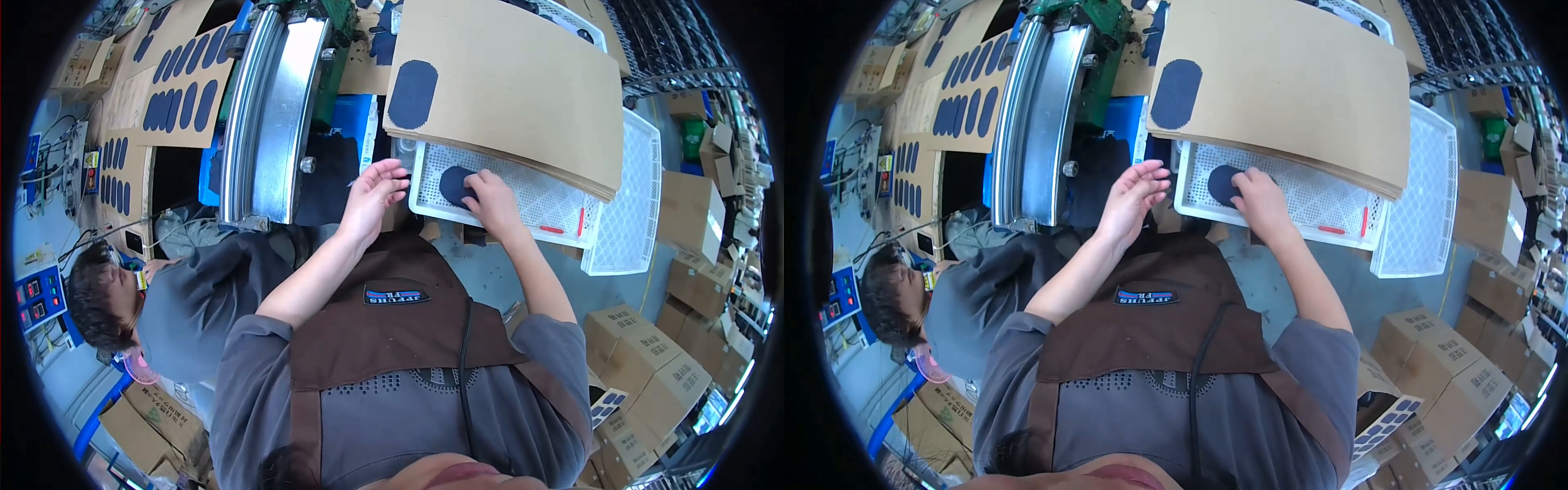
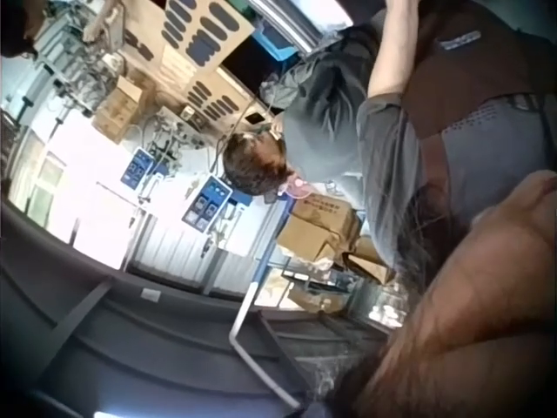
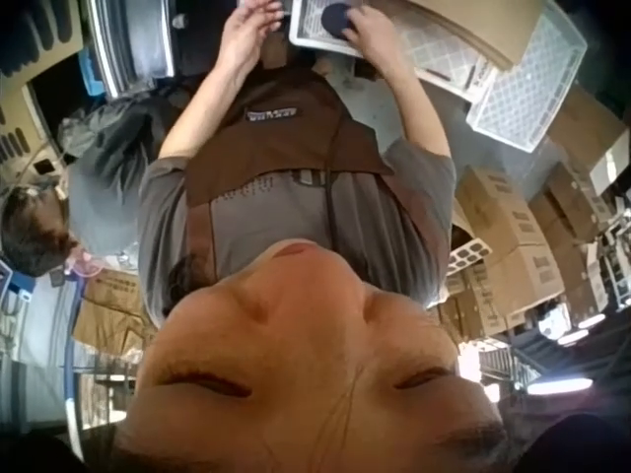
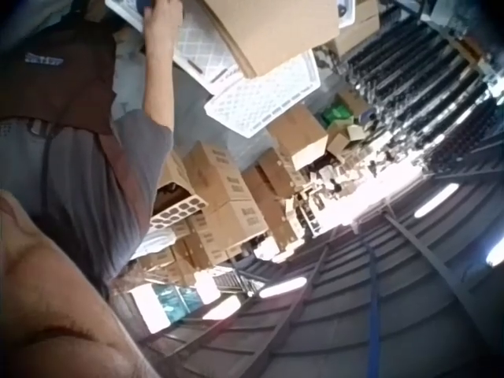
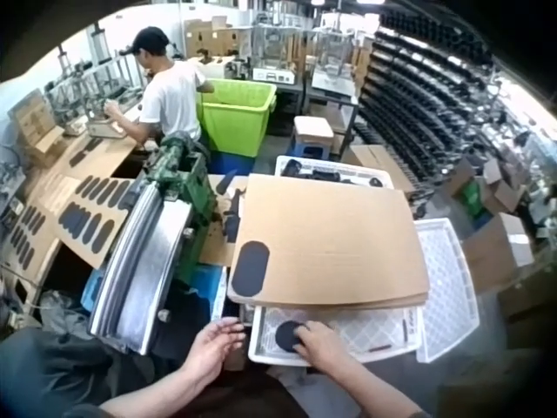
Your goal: Processing small fabric or foam components using a specialized machine and applying a liquid substance from a squeeze bottle.
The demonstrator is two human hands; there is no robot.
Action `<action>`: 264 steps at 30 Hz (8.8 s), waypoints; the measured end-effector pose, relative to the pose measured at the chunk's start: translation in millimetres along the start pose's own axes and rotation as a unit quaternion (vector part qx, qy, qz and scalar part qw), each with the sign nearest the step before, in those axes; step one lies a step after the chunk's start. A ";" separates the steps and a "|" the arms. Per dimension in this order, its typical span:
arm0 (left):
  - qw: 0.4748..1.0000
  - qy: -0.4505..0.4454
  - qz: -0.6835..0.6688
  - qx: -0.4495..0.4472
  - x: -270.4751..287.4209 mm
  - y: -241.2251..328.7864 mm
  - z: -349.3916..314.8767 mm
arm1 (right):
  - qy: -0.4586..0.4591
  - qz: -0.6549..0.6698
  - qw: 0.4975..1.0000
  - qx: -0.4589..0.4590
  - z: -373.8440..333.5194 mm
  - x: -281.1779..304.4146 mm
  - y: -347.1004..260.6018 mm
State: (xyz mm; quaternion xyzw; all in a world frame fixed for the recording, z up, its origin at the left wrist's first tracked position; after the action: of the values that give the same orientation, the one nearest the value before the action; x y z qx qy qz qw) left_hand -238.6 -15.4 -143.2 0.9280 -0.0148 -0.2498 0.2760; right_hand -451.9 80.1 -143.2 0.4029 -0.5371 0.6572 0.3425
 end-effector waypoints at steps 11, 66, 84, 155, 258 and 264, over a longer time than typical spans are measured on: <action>0.984 -0.056 0.162 -0.053 -34.2 6.0 -26.5 | 0.228 0.350 0.904 -0.089 -13.7 28.7 10.1; 0.760 0.245 0.478 -0.366 127.3 303.9 -45.3 | 0.156 0.294 0.941 -0.059 283.3 34.2 -159.7; 0.575 0.053 0.574 -0.580 -18.9 120.0 -125.4 | 0.175 0.925 0.307 -0.137 151.2 12.6 -119.9; 0.891 0.098 0.324 -0.302 -2.2 105.3 -100.4 | 0.124 0.697 0.687 -0.165 61.4 17.2 -84.3; 0.763 -0.018 0.442 -0.472 -82.0 70.9 -77.4 | 0.197 0.623 0.734 -0.186 -5.1 30.7 -12.1; 0.793 -0.033 0.476 -0.378 -63.0 118.6 -88.5 | 0.076 0.787 0.597 -0.140 60.5 38.8 -75.2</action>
State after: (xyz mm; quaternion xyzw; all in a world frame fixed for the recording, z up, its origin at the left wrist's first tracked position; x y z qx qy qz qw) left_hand -238.9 -60.8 11.2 0.6166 -0.3680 -0.1033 0.6883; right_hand -392.8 35.6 -70.1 -0.2800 -0.7031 0.6171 -0.2155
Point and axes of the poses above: each hand's wrist, its own z-axis towards the middle knuckle, its own x-axis out of the back of the hand, y = z × x, the point moved 6 cm from there along z, towards the middle knuckle, and after that the axes turned 15 degrees about x, right-handed, at the moved point
